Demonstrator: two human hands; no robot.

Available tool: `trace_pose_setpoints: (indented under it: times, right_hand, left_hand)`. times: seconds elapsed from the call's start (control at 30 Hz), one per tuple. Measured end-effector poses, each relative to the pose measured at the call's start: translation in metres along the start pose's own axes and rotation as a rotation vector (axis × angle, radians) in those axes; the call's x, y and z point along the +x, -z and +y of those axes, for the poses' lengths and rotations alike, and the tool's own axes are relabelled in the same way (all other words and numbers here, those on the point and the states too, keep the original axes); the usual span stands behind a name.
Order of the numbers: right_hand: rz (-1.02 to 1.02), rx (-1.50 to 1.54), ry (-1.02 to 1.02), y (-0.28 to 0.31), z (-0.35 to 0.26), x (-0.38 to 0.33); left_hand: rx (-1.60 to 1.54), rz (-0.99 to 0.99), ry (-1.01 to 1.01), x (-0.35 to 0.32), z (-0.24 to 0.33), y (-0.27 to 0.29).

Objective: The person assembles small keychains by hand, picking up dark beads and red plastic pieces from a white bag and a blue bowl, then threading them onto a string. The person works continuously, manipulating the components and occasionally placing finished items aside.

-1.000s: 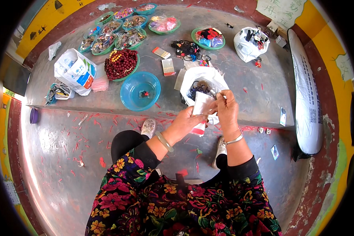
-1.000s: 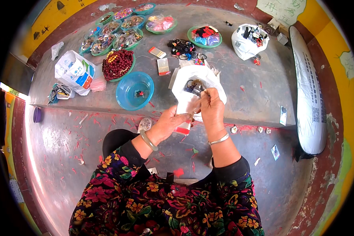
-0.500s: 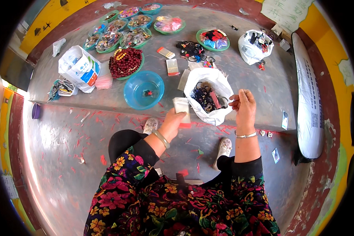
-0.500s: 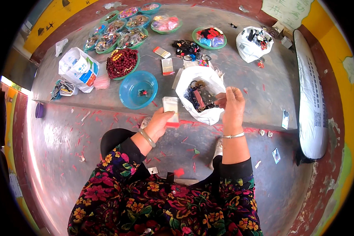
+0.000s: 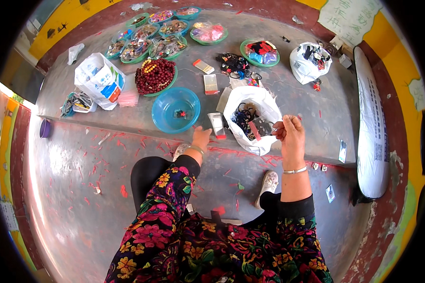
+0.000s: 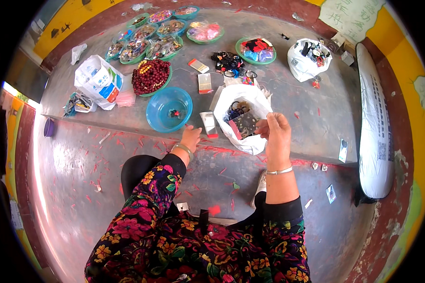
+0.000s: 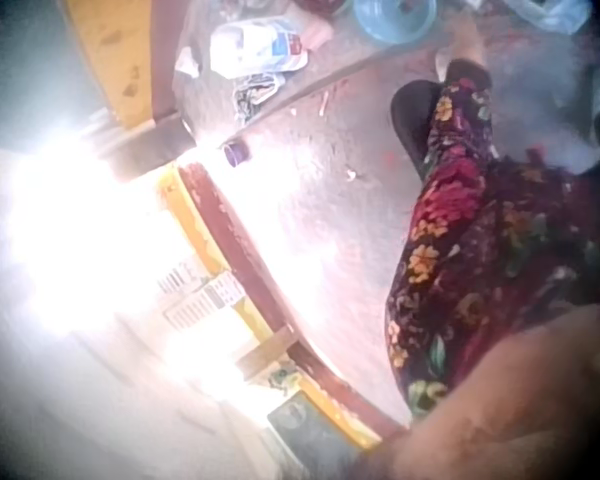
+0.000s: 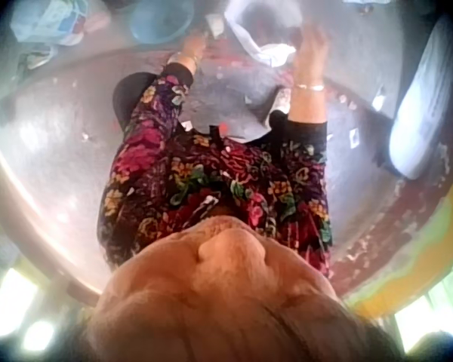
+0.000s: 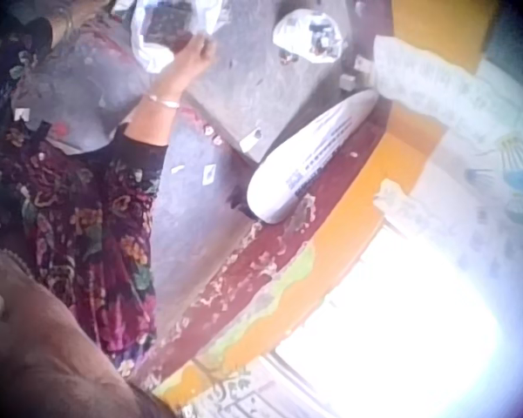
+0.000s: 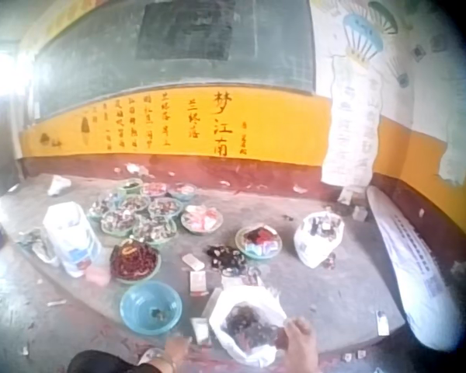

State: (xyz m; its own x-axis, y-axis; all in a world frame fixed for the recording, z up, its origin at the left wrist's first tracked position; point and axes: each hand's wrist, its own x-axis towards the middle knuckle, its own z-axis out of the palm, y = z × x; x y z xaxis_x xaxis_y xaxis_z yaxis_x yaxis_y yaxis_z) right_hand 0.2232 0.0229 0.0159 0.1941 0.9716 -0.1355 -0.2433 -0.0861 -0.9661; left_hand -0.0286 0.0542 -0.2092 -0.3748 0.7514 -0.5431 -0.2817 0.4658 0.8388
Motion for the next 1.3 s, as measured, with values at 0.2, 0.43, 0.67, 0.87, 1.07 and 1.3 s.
trace_pose_setpoints:
  times: [0.2, 0.43, 0.67, 0.87, 1.07, 1.3]
  right_hand:
    - [-0.031, 0.035, -0.079, -0.004, 0.001, -0.001]
    - [-0.045, 0.149, -0.128, -0.009, 0.004, -0.006]
    - [-0.052, 0.255, -0.110, -0.027, 0.011, -0.014]
    - [-0.210, 0.190, -0.180, -0.026, 0.016, -0.015]
    - [-0.544, -0.199, -0.289, -0.027, 0.008, -0.013]
    - [-0.439, -0.151, -0.138, -0.025, 0.008, -0.002]
  left_hand:
    - [0.276, -0.141, -0.259, -0.004, -0.022, 0.007]
    - [0.013, -0.800, -0.242, -0.156, 0.109, -0.038]
    - [-0.042, -0.716, -0.154, -0.193, 0.133, -0.033]
    - [-0.246, -0.566, -0.232, -0.167, 0.141, -0.027]
    - [-0.347, -0.622, -0.192, -0.146, 0.155, -0.019]
    - [-0.035, -0.815, -0.218, -0.147, 0.150, -0.017]
